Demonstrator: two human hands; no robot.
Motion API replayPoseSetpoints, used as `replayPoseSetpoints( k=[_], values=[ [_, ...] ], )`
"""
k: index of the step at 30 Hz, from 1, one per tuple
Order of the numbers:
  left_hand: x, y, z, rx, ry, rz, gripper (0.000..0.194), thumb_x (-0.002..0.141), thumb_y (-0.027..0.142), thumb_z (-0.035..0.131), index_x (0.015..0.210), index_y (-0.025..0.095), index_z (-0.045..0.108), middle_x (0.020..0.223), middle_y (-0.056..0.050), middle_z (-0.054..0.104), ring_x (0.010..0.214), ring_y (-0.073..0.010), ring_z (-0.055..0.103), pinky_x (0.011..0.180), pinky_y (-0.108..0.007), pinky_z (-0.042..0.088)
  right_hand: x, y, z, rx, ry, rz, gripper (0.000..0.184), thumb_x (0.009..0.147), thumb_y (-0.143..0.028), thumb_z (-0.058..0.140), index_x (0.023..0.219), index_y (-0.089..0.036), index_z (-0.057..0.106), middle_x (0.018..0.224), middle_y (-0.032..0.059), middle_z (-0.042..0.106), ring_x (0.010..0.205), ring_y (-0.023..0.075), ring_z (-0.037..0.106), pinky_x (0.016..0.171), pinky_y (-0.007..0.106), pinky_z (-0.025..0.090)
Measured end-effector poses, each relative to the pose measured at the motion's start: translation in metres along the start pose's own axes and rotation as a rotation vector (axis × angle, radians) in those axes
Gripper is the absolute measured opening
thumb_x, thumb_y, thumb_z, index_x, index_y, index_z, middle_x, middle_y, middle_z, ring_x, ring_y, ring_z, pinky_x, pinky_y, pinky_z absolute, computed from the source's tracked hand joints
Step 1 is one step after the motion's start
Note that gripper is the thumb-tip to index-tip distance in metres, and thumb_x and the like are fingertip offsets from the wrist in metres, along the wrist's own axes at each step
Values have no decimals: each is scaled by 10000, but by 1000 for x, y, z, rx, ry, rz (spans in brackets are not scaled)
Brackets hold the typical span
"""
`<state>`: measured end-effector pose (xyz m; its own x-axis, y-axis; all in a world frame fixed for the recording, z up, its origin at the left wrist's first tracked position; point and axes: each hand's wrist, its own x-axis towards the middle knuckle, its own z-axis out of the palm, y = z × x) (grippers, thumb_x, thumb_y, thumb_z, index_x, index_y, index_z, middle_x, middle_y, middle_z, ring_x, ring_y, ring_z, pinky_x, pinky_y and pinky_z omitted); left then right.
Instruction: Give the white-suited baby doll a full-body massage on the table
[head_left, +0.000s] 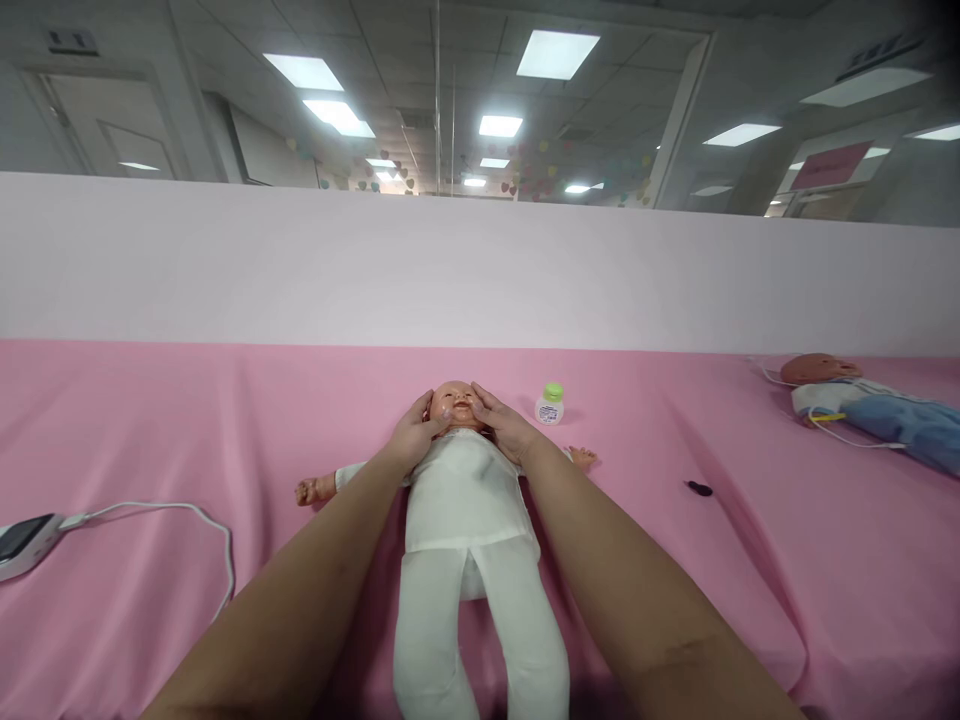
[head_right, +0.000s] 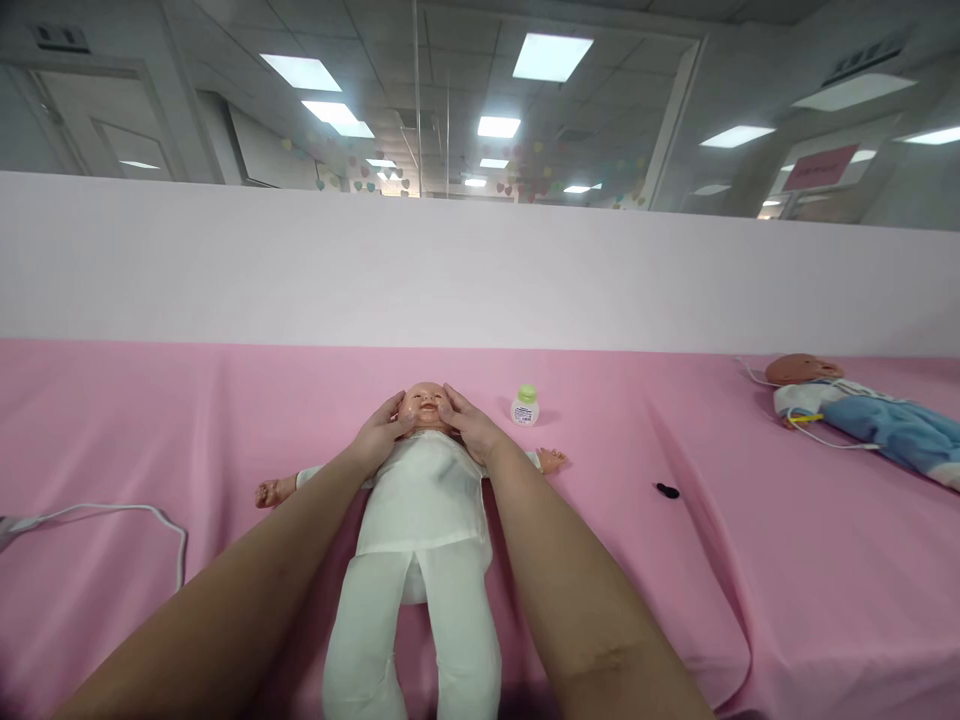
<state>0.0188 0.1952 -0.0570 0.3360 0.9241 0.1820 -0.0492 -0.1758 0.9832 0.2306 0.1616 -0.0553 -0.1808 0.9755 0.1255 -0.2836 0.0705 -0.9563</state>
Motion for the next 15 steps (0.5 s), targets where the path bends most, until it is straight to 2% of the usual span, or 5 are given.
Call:
replayPoseSetpoints(
  k=[4,9,15],
  values=[
    [2,-4,2,10,-20,18,910,909,562,741,1650,213,345,1617,-144,475,1455,-345,484,1199,-416,402,2,3,-1,22,-4,-15,912,883,-494,808,1631,-320,317,1726,34,286,1543,240,388,1267,404,362],
    [9,-15,1,20,31,27,959,917,527,738,1669,150,277,1693,-149,341,1542,-327,351,1252,-390,310,4,8,-2,49,-9,-31,897,894,-489,793,1630,-335,304,1712,31,321,1512,232,441,1252,419,390],
    [15,-27,1,-31,28,50,992,907,563,737,1675,160,254,1704,-155,312,1548,-324,341,1251,-389,308,7,17,-3,28,-2,-67,902,896,-510,781,1634,-327,295,1706,35,335,1489,233,474,1249,419,393]
  ],
)
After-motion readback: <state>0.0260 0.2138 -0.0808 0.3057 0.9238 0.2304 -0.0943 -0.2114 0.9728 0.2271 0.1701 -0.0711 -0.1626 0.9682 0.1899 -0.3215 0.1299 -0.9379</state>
